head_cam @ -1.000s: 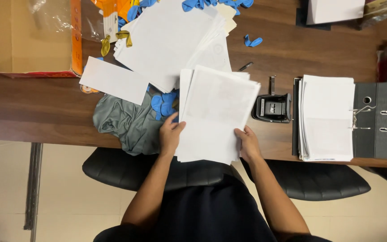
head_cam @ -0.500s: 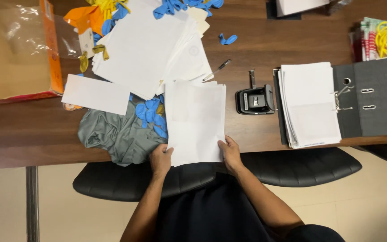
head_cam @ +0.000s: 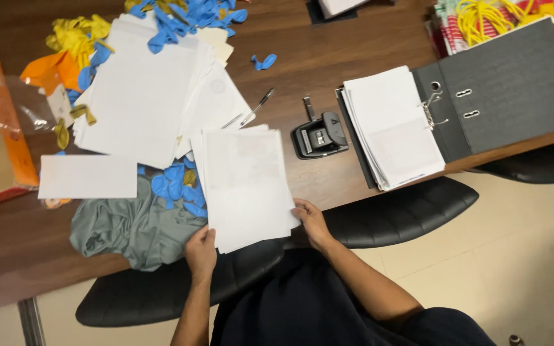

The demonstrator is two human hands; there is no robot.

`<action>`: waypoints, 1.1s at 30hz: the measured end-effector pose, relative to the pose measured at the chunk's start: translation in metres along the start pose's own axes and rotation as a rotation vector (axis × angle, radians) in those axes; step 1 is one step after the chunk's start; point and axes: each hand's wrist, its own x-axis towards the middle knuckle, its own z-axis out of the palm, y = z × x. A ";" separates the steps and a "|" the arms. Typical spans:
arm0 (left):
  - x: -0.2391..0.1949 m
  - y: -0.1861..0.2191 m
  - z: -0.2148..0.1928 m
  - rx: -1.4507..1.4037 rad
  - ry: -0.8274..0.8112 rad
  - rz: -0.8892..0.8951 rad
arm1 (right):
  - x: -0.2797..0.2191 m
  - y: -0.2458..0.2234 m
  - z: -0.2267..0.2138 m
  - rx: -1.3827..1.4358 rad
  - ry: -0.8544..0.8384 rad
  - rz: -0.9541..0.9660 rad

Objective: Organize documents by punching holes and filing them into a ring binder.

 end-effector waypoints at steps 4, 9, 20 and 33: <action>-0.004 0.071 -0.006 0.092 0.100 0.029 | -0.009 -0.006 -0.002 -0.035 0.012 0.053; -0.015 0.102 0.009 0.118 0.148 0.280 | -0.016 -0.001 -0.013 -0.246 -0.071 -0.075; -0.043 0.173 0.093 -0.005 -0.125 0.267 | -0.002 -0.020 -0.076 -0.112 -0.064 -0.227; -0.058 0.343 0.434 0.062 -0.525 0.707 | 0.085 -0.142 -0.344 -1.141 0.191 -0.553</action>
